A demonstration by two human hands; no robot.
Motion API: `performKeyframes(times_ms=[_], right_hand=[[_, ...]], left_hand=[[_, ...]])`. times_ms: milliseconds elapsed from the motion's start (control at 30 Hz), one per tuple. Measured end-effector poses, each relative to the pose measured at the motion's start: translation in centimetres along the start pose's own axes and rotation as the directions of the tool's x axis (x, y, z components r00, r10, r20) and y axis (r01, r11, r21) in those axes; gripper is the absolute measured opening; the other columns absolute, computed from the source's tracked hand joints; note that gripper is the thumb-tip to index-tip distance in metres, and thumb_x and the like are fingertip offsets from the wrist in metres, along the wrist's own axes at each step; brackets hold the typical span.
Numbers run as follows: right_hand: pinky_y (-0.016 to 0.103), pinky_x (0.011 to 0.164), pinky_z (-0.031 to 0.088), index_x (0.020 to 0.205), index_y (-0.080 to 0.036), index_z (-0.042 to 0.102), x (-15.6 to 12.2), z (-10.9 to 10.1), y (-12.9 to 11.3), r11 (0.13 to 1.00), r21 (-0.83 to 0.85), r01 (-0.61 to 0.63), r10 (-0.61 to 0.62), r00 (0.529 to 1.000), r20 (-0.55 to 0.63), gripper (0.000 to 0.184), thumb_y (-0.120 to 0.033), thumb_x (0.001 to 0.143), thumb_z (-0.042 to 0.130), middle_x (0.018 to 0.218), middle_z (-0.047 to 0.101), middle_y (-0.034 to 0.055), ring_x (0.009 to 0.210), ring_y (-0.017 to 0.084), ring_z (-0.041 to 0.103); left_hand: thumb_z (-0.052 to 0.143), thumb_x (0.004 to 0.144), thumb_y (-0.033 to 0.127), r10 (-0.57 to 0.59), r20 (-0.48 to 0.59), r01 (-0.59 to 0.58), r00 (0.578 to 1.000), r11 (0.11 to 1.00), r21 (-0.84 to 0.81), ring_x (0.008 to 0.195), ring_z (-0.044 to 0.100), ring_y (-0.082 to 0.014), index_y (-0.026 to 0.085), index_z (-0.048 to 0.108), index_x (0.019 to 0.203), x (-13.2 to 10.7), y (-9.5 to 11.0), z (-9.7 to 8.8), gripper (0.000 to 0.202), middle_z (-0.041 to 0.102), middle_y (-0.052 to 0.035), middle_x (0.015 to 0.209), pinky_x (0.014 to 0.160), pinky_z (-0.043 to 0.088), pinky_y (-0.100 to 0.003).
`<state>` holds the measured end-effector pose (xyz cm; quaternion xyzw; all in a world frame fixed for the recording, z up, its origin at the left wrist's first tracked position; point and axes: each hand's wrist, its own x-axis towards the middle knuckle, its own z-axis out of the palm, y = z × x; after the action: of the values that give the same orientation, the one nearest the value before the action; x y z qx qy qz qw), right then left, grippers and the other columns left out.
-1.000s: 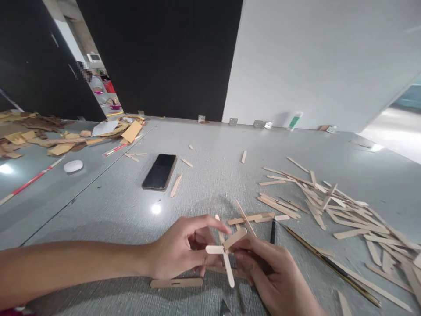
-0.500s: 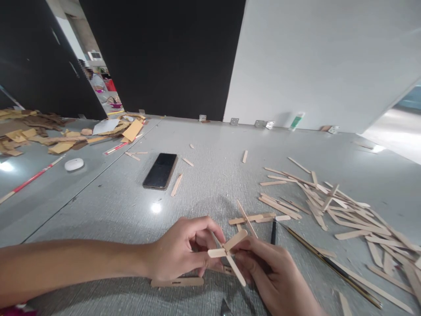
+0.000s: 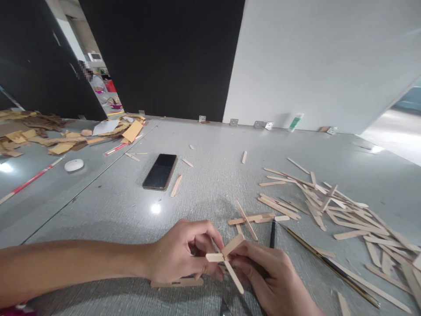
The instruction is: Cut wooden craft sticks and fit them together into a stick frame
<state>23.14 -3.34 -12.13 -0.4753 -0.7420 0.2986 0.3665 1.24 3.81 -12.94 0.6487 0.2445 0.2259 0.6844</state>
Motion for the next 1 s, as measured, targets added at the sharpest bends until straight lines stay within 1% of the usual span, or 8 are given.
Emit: performKeyframes(times_ms=[100, 200, 267, 433, 567, 700, 767, 1000], right_hand=[[0.023, 0.060, 0.051, 0.094, -0.025, 0.069, 0.0, 0.1, 0.1, 0.999, -0.042, 0.027, -0.029, 0.999, -0.028, 0.023, -0.018, 0.105, 0.050, 0.077, 0.069, -0.0011, 0.063, 0.014, 0.063], [0.024, 0.062, 0.055, 0.114, -0.025, 0.064, -0.3, 0.0, 0.1, 0.981, -0.189, 0.043, -0.087, 0.969, -0.232, 0.019, -0.018, 0.105, 0.050, 0.108, 0.070, 0.0070, 0.072, 0.014, 0.068], [0.025, 0.056, 0.054, 0.114, -0.024, 0.059, -0.6, 0.0, 0.0, 0.960, -0.272, 0.062, -0.147, 0.941, -0.306, 0.016, -0.018, 0.104, 0.048, 0.105, 0.068, 0.0088, 0.068, 0.014, 0.066], [0.028, 0.053, 0.052, 0.113, -0.022, 0.057, -1.2, 0.6, 0.1, 0.897, -0.371, 0.238, -0.273, 0.961, -0.043, 0.011, -0.020, 0.102, 0.059, 0.076, 0.069, 0.0002, 0.056, 0.016, 0.066], [0.030, 0.054, 0.053, 0.119, -0.020, 0.058, -1.1, 1.0, 0.6, 0.868, -0.417, 0.269, -0.325, 0.943, -0.068, 0.017, -0.012, 0.106, 0.049, 0.083, 0.074, 0.0035, 0.062, 0.018, 0.073], [0.029, 0.058, 0.057, 0.121, -0.021, 0.059, -1.0, 0.9, 0.8, 0.866, -0.432, 0.253, -0.336, 0.934, -0.126, 0.020, -0.012, 0.107, 0.048, 0.091, 0.079, 0.0055, 0.068, 0.018, 0.076], [0.029, 0.059, 0.058, 0.123, -0.020, 0.059, -1.0, 0.8, 0.8, 0.868, -0.419, 0.265, -0.338, 0.934, -0.111, 0.022, -0.011, 0.107, 0.047, 0.091, 0.079, 0.0055, 0.068, 0.018, 0.077], [0.028, 0.055, 0.055, 0.110, -0.018, 0.062, -0.8, 0.8, 0.8, 0.836, -0.470, 0.281, -0.381, 0.915, -0.130, 0.017, -0.012, 0.108, 0.046, 0.085, 0.078, 0.0057, 0.062, 0.017, 0.074]], left_hand=[[0.085, 0.083, 0.028, -0.013, -0.021, 0.012, 1.000, 1.000, -0.028, 0.052, 0.062, -0.0095, 0.019, 0.063, 0.101, 0.0, 0.2, 0.1, 0.030, 0.074, -0.0008, 0.074, 0.049, 0.049, -0.019], [0.086, 0.083, 0.030, -0.013, -0.118, 0.008, 0.993, 0.999, -0.041, 0.047, 0.055, -0.0068, 0.020, 0.061, 0.104, 0.1, 0.5, 0.4, 0.033, 0.064, 0.0059, 0.067, 0.048, 0.045, -0.018], [0.083, 0.087, 0.033, -0.008, -0.166, 0.006, 0.986, 1.000, -0.015, 0.047, 0.052, -0.0060, 0.021, 0.060, 0.110, 0.1, 0.7, 0.5, 0.035, 0.060, 0.0078, 0.066, 0.047, 0.043, -0.018], [0.080, 0.090, 0.037, -0.007, -0.121, 0.010, 0.993, 1.000, 0.025, 0.053, 0.049, -0.0073, 0.023, 0.052, 0.126, -0.1, 0.9, 0.7, 0.048, 0.060, 0.0071, 0.068, 0.048, 0.043, -0.016], [0.082, 0.088, 0.038, -0.055, -0.149, 0.047, 0.987, 0.997, -0.062, 0.049, 0.053, -0.0077, 0.026, 0.041, 0.134, -0.1, 0.8, 0.8, 0.063, 0.065, 0.0070, 0.072, 0.047, 0.045, -0.018], [0.077, 0.090, 0.044, -0.138, -0.076, 0.128, 0.988, 0.984, -0.128, 0.044, 0.056, -0.0065, 0.017, 0.060, 0.100, 0.1, 0.8, 1.2, 0.033, 0.070, 0.0001, 0.074, 0.043, 0.044, -0.017], [0.069, 0.095, 0.048, -0.147, 0.011, 0.147, 0.989, 0.984, -0.097, 0.042, 0.056, -0.0053, 0.014, 0.066, 0.086, 0.2, 0.9, 1.4, 0.035, 0.071, -0.0032, 0.076, 0.041, 0.043, -0.017], [0.053, 0.104, 0.050, -0.114, 0.065, 0.110, 0.991, 0.992, 0.058, 0.041, 0.047, -0.0052, 0.016, 0.060, 0.078, 0.0, 0.9, 1.1, 0.044, 0.054, 0.0046, 0.054, 0.042, 0.036, -0.016]])
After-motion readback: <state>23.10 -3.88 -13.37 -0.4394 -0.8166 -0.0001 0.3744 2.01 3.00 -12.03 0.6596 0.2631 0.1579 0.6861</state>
